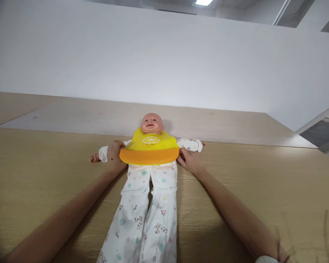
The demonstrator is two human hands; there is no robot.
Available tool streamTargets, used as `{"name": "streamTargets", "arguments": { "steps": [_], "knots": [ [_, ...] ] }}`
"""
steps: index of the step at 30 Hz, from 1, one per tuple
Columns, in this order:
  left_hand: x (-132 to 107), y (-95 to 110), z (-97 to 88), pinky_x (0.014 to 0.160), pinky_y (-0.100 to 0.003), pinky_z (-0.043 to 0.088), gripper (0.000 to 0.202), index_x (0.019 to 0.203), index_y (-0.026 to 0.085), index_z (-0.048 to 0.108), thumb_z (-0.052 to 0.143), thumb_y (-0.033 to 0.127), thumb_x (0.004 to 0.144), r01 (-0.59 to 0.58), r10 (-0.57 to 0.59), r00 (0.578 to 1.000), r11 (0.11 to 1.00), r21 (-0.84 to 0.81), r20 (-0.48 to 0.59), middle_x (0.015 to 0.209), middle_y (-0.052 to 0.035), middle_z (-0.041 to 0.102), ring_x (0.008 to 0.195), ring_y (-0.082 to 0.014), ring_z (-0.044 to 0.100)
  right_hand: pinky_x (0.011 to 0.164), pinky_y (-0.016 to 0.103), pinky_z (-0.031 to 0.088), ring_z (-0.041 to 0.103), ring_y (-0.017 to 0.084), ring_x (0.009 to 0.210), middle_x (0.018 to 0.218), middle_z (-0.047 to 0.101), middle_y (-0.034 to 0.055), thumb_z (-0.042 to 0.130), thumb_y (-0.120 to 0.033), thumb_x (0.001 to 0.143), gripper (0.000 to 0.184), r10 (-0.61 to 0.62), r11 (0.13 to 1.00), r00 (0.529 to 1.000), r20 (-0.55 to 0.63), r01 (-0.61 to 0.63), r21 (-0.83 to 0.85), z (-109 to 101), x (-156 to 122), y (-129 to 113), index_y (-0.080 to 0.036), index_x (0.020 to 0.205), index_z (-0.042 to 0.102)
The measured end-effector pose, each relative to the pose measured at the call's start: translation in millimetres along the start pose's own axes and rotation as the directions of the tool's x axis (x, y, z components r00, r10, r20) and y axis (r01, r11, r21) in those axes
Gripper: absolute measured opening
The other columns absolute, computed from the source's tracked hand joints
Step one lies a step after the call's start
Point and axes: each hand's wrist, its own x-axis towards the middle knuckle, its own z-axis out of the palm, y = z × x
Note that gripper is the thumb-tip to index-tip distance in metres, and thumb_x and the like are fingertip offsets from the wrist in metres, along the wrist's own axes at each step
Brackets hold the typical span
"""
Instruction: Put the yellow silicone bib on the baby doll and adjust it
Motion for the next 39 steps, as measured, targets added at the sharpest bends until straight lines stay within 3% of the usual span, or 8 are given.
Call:
{"name": "streamTargets", "arguments": {
  "steps": [7,10,15,21,28,34,36,39],
  "knots": [
    [3.6,5.4,-5.0,0.063,-0.035,0.036,0.019,0.073,0.024,0.041,0.056,0.012,0.072,-0.047,0.046,0.997,0.999,0.015,0.061,0.081,-0.0070,0.053,0.074,-0.0238,0.049,0.059,0.025,0.039,0.060,0.017,0.061,0.072,0.067,0.0058,0.045,-0.042,0.093,0.031,0.078,0.993,0.996,-0.031,-0.075,0.095,1.0,-1.1,0.2,-0.016,0.104,0.057],
    [4.0,5.7,-5.5,0.065,-0.036,0.037,0.018,0.073,0.024,0.042,0.056,0.013,0.073,-0.024,0.024,0.996,1.000,-0.003,0.085,0.082,-0.0070,0.054,0.074,-0.0233,0.049,0.062,0.027,0.043,0.060,0.017,0.063,0.071,0.065,0.0044,0.041,-0.042,0.093,0.033,0.184,0.942,0.983,-0.026,-0.169,0.290,0.0,1.4,-4.8,-0.017,0.108,0.056],
    [4.6,9.3,-6.0,0.063,-0.034,0.039,0.016,0.073,0.024,0.041,0.052,0.013,0.074,-0.009,0.015,0.996,0.997,-0.077,0.089,0.080,-0.0056,0.052,0.073,-0.0220,0.049,0.046,0.024,0.036,0.045,0.013,0.047,0.057,0.048,-0.0039,0.039,-0.048,0.093,0.053,0.479,0.533,0.854,0.205,-0.468,0.705,-8.4,22.4,-24.8,-0.020,0.137,0.041],
    [5.9,14.3,-7.2,0.061,-0.032,0.039,0.022,0.070,0.024,0.034,0.052,0.013,0.075,0.045,-0.024,0.988,0.990,-0.131,0.152,0.078,-0.0038,0.051,0.068,-0.0190,0.049,0.043,0.019,0.030,0.047,0.009,0.052,0.068,0.056,-0.0003,0.055,-0.048,0.083,0.042,0.529,0.274,0.746,0.405,-0.601,0.751,-12.7,79.5,-11.2,-0.019,0.114,0.061],
    [3.8,9.9,-5.8,0.062,-0.032,0.039,0.026,0.072,0.025,0.032,0.053,0.010,0.076,0.012,0.009,0.991,0.988,-0.155,0.133,0.078,-0.0043,0.051,0.069,-0.0198,0.050,0.040,0.020,0.028,0.042,0.007,0.041,0.053,0.052,-0.0027,0.071,-0.026,0.075,0.021,0.373,0.466,0.704,0.604,-0.705,0.534,5.0,141.5,12.8,-0.014,0.091,0.067],
    [2.1,6.5,-4.2,0.063,-0.031,0.040,0.026,0.075,0.025,0.032,0.053,0.009,0.077,-0.048,0.067,0.991,0.986,-0.162,0.113,0.081,-0.0046,0.052,0.072,-0.0197,0.050,0.060,0.026,0.052,0.065,0.016,0.064,0.080,0.071,0.0071,0.072,-0.010,0.070,0.026,0.344,0.279,0.662,0.666,-0.749,0.601,20.9,160.7,-1.5,-0.011,0.096,0.067],
    [2.0,5.7,-3.5,0.062,-0.030,0.040,0.025,0.076,0.025,0.032,0.053,0.010,0.077,-0.060,0.075,0.993,0.986,-0.157,0.095,0.081,-0.0045,0.052,0.072,-0.0193,0.051,0.065,0.026,0.054,0.067,0.016,0.067,0.079,0.071,0.0047,0.069,-0.006,0.071,0.029,0.396,0.209,0.677,0.620,-0.724,0.657,23.4,164.4,-7.5,-0.012,0.099,0.065],
    [1.8,4.7,-2.9,0.061,-0.030,0.039,0.025,0.077,0.025,0.032,0.053,0.011,0.077,-0.050,0.060,0.996,0.990,-0.134,0.066,0.078,-0.0041,0.051,0.069,-0.0192,0.050,0.065,0.024,0.053,0.063,0.011,0.064,0.074,0.068,0.0013,0.070,-0.013,0.080,0.020,0.476,0.212,0.677,0.561,-0.707,0.675,25.2,169.4,-11.7,-0.011,0.099,0.063]
  ]
}}
